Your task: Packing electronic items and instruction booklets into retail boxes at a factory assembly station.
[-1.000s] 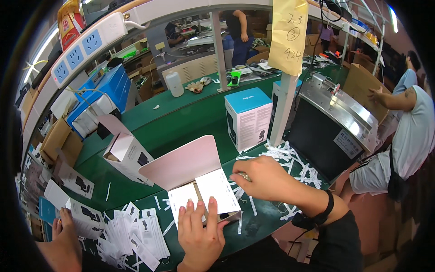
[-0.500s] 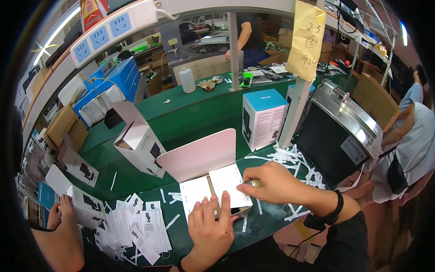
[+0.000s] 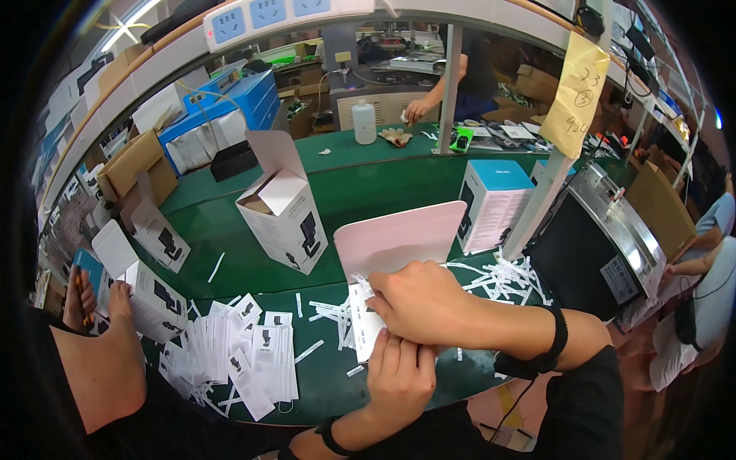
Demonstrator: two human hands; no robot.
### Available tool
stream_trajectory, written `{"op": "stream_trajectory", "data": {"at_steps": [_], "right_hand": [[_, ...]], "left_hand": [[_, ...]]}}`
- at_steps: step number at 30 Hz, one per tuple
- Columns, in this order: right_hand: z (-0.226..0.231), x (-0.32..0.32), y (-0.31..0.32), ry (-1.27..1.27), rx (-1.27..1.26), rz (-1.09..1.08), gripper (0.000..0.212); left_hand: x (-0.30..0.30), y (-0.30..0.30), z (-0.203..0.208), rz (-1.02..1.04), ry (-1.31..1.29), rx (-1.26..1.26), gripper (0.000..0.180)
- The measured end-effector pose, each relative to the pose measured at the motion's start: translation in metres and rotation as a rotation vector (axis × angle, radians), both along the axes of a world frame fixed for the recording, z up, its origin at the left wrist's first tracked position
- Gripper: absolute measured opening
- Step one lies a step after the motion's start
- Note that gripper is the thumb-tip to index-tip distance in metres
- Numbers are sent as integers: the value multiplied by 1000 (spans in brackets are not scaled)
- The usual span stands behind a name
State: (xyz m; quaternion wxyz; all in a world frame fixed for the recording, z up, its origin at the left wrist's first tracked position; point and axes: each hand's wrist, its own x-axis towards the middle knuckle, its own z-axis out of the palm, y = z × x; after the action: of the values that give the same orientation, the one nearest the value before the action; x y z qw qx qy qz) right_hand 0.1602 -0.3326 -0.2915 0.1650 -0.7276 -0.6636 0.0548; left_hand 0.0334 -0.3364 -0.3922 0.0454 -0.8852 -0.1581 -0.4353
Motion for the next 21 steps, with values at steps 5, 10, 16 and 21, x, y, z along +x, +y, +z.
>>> {"op": "stream_trajectory", "data": {"at_steps": [5, 10, 16, 21], "right_hand": [[-5, -1, -1, 8, 13, -15, 25], [5, -16, 1, -42, -53, -17, 25], [-7, 1, 4, -63, 59, -74, 25], [-4, -10, 2, -75, -31, -60, 29]], "left_hand": [[-2, 7, -1, -92, -41, -29, 16], [-7, 9, -12, -132, 12, -45, 21], [0, 15, -7, -120, -48, 21, 16], [0, 14, -12, -111, -49, 32, 17]]}}
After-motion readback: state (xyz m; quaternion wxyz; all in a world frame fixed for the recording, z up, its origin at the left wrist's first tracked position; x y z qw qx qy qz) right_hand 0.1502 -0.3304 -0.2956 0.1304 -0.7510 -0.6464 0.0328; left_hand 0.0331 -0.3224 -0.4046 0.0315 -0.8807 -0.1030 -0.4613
